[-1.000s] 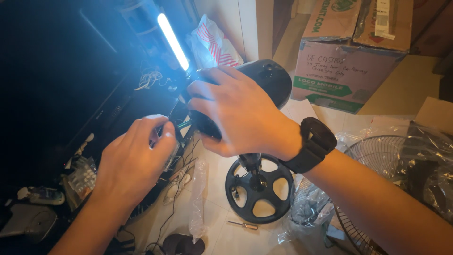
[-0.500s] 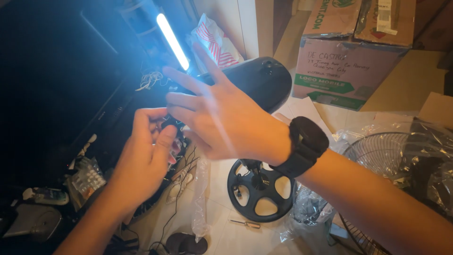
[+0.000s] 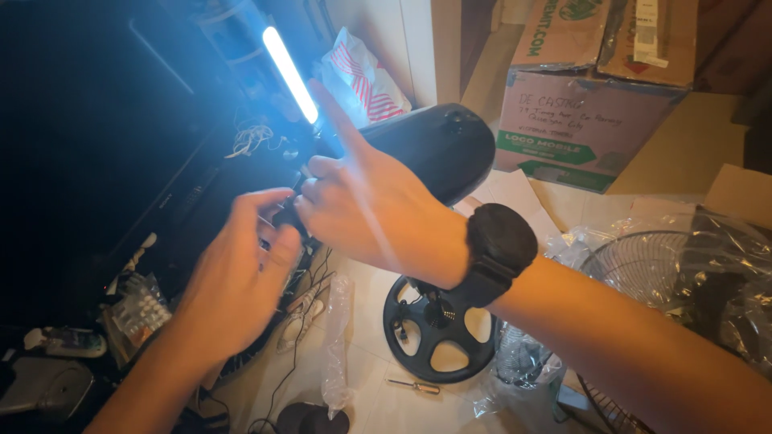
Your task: The recorder is shown unpacking and assembling a standing electric fan.
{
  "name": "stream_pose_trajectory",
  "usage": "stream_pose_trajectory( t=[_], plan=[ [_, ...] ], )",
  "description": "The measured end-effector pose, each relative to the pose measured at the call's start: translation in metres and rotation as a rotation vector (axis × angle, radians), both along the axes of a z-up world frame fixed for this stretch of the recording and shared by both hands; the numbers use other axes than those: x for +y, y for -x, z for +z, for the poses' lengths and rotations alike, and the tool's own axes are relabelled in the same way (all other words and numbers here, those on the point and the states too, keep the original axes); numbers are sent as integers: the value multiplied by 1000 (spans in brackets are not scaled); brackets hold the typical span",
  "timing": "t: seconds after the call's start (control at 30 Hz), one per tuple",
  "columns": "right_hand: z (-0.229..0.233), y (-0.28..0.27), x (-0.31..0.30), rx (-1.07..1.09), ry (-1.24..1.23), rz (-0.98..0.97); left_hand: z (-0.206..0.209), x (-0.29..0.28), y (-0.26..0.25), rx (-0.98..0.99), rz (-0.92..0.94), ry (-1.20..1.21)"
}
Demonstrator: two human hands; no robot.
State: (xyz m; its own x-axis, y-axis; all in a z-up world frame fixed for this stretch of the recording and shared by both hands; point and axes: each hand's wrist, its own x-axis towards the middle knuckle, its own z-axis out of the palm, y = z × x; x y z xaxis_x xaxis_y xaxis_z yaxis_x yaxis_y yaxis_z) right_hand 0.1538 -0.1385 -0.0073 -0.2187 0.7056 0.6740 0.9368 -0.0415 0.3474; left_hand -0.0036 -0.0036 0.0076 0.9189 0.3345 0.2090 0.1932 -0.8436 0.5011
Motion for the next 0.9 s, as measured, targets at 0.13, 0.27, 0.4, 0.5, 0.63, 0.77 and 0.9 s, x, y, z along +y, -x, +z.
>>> stream_pose_trajectory(
  t=[0.13,0.27,0.4,0.5,0.63,0.77,0.9],
  plan=[
    [-2,1,2,15,-44,10,-13,4,-4,-25,-45,535],
    [-1,0,1,22,-25,6,-9,-7,-5,-65,58,-226],
    [-1,0,3,4,26,-12,-8,-10,-7,-73,89,-505],
    [-2,0,4,-15,11,-1,-20,5,-8,-170,0,-330],
    [1,1,7,49,71,15,-33,10,-15,-172,43,-178],
    [3,0,9,37,85,-21,-31,8,-22,-66,186,75],
    [3,1,10,72,75,12,-42,21,-24,-36,226,132]
  ],
)
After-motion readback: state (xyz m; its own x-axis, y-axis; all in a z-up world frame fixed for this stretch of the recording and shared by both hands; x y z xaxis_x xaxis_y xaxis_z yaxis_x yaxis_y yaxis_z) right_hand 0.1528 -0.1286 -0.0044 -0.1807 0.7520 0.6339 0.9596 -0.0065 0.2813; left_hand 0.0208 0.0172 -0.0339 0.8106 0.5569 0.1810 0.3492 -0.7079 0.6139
